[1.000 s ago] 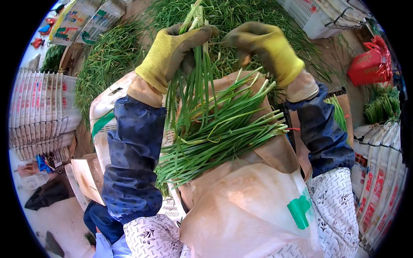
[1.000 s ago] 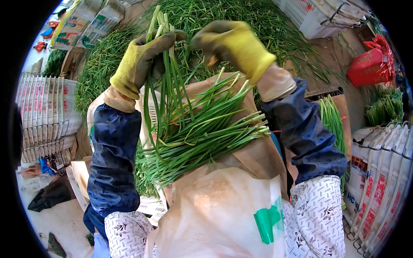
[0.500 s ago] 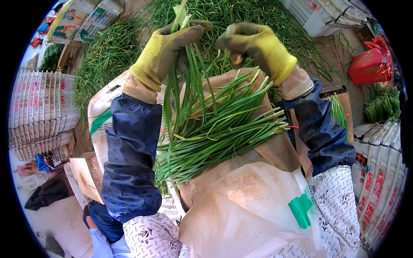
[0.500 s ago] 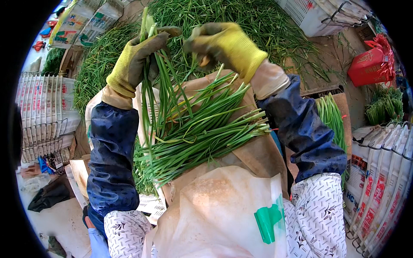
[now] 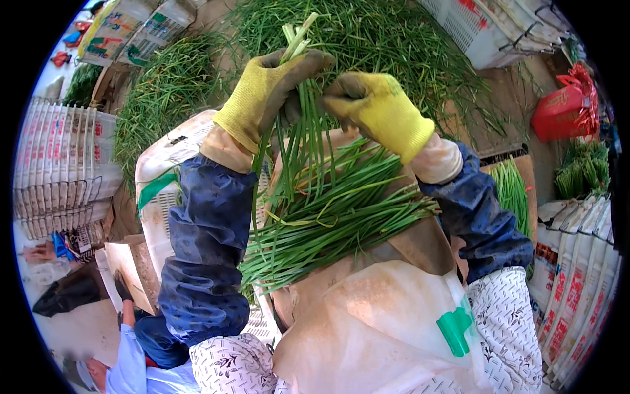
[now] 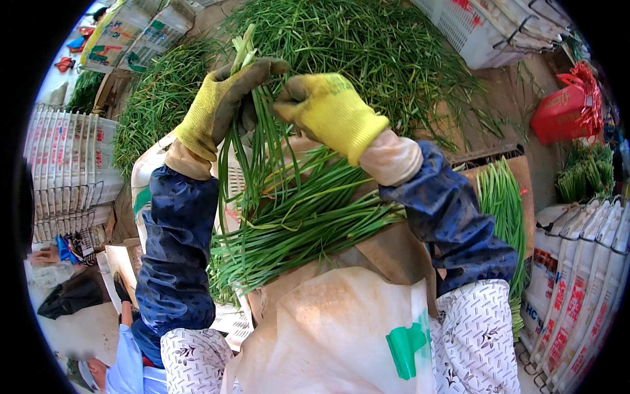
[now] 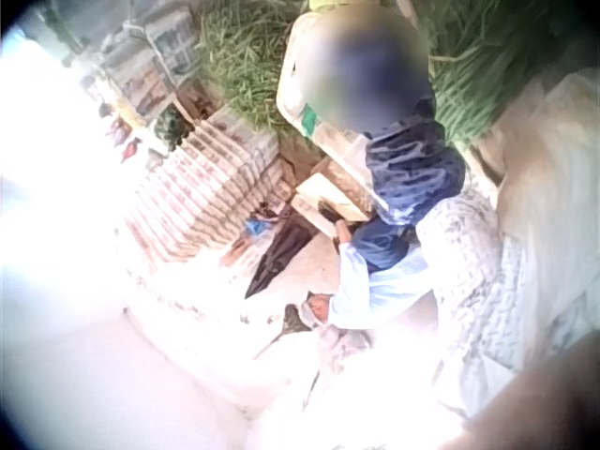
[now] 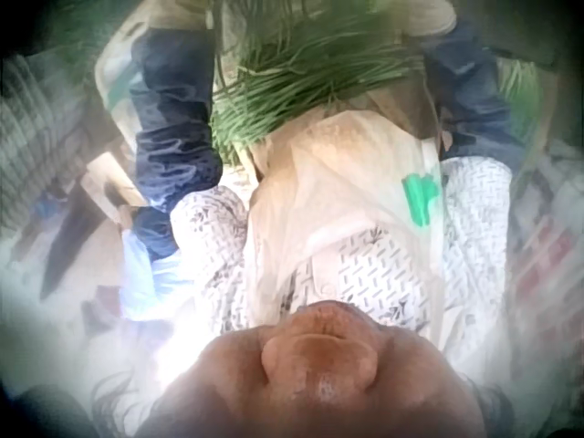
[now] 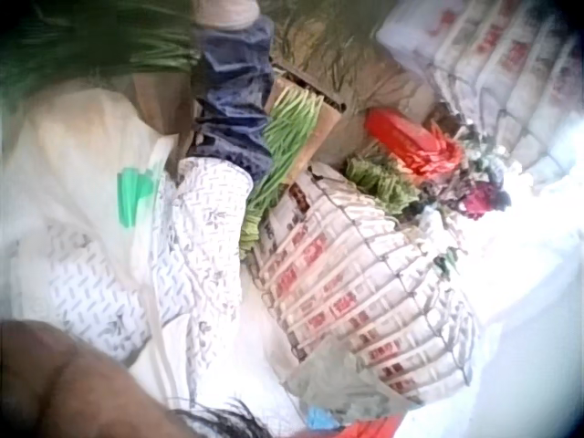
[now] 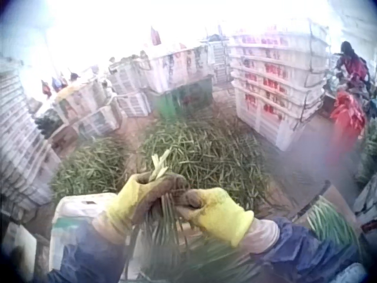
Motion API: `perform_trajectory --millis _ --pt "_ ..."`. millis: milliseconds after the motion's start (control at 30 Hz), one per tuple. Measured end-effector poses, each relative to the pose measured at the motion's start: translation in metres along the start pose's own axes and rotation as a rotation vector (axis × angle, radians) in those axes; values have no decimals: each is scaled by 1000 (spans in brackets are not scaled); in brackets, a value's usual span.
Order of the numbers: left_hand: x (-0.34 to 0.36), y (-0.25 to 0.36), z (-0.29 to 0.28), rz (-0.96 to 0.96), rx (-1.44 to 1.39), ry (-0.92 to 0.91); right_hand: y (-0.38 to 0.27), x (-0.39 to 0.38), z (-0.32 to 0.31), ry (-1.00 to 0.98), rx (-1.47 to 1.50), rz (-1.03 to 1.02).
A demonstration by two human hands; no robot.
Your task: The person cleans bunches of green onions by hand, removing yellowed leaves and debris, and places the sorted vegetables into a white plastic basket.
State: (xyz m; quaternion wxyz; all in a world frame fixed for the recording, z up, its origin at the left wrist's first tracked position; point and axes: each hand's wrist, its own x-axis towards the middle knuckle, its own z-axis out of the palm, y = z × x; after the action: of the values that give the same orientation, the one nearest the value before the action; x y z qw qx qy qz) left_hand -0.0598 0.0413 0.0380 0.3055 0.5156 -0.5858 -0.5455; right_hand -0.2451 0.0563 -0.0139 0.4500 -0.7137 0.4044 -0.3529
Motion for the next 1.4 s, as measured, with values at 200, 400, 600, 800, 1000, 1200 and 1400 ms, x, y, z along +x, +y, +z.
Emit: perform_trajectory --millis 200,400,600,800,1000,1200,1400 --pt "-2 -4 -14 -3 69 -46 -15 -19 -50 -212 716 190" --pt "2 -7 3 -90 -113 -36 -14 4 -8 137 37 53" --pt "-3 -10 7 42 -259 -33 -9 5 1 133 -38 -163" --pt "-2 -16 3 -45 -146 37 -44 -30 -44 -315 499 368" --pt "-11 1 -14 13 8 16 33 -10 -126 149 -79 40" --pt "-26 12 -34 172 -108 -29 113 2 -60 -81 -90 395" --pt "-42 1 -62 389 -139 -90 71 10 -47 -290 -94 306"
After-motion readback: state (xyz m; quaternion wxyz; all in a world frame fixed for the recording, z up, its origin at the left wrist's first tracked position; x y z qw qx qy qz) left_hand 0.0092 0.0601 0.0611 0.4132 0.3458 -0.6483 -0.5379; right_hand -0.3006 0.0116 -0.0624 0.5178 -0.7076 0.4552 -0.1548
